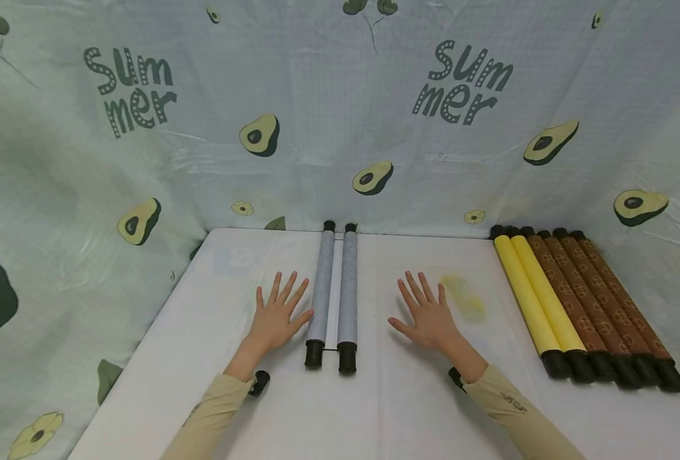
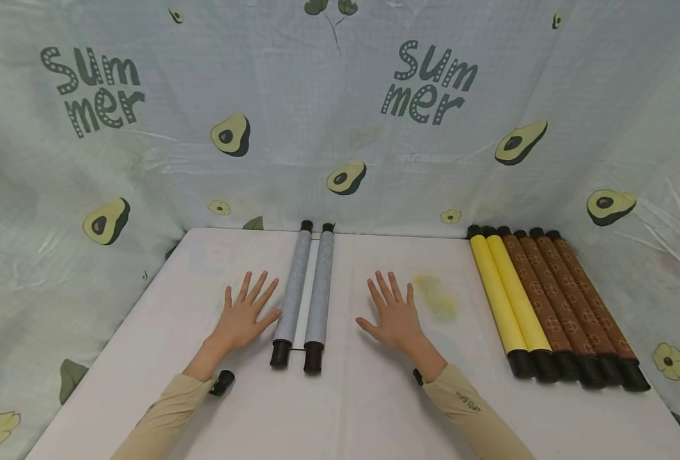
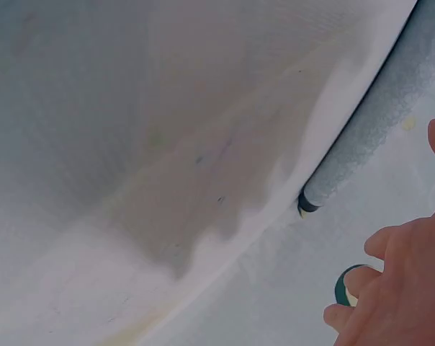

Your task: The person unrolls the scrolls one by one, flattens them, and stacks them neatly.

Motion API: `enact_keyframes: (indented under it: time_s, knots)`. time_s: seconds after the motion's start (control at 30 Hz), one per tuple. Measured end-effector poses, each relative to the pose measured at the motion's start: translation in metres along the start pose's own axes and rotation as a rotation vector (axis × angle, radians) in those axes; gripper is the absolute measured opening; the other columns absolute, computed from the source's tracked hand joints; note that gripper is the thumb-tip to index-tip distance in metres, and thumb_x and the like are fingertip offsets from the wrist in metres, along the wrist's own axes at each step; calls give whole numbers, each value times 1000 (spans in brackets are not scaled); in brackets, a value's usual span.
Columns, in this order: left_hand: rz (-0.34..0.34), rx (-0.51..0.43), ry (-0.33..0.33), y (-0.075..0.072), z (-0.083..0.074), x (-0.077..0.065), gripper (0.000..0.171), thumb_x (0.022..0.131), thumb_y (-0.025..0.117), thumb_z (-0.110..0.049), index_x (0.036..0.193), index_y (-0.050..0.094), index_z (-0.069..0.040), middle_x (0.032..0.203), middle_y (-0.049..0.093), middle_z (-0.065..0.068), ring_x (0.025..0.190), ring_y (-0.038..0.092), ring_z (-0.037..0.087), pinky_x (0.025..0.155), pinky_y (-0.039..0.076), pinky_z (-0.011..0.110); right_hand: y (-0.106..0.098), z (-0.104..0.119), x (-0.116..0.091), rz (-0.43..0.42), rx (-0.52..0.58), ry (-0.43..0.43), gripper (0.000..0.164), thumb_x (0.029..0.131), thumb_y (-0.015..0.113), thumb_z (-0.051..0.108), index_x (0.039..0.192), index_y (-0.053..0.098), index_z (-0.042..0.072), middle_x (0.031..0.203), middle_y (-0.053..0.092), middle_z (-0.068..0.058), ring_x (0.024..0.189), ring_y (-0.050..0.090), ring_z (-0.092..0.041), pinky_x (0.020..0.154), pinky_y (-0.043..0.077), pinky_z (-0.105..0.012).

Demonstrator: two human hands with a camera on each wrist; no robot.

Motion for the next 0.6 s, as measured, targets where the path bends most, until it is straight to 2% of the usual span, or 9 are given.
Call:
enact_keyframes:
  time_s: [0.23,0.4,0.6]
  knots:
    - [4,4,7,0,-1,3,63,88,43,-51,142,19,-28,151,13,3,138,1,32,102,6,65,-5,8,3,-9,16,-21,80,82,49,56,143,21,13,150,15,-8,138,11,-31,104,11,-61]
    - [16,-2,21,1,-3,4,62,88,42,-51,142,20,-28,151,13,3,139,0,31,101,6,66,-5,11,9,4,12,-36,79,83,47,57,143,17,15,151,12,-5,139,6,-28,105,7,-60]
    - [27,8,39,1,-5,6,61,89,42,-50,142,21,-28,150,15,3,139,-1,30,102,7,65,-9,17,15,-21,2,-76,78,83,46,57,143,20,14,151,14,-5,139,9,-27,105,11,-59]
Point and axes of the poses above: each hand's wrist, its own x-axis towards the middle knuckle, its own y-axis out of the palm, z = x × y, the point moved 9 cm from there along x, towards the middle knuckle
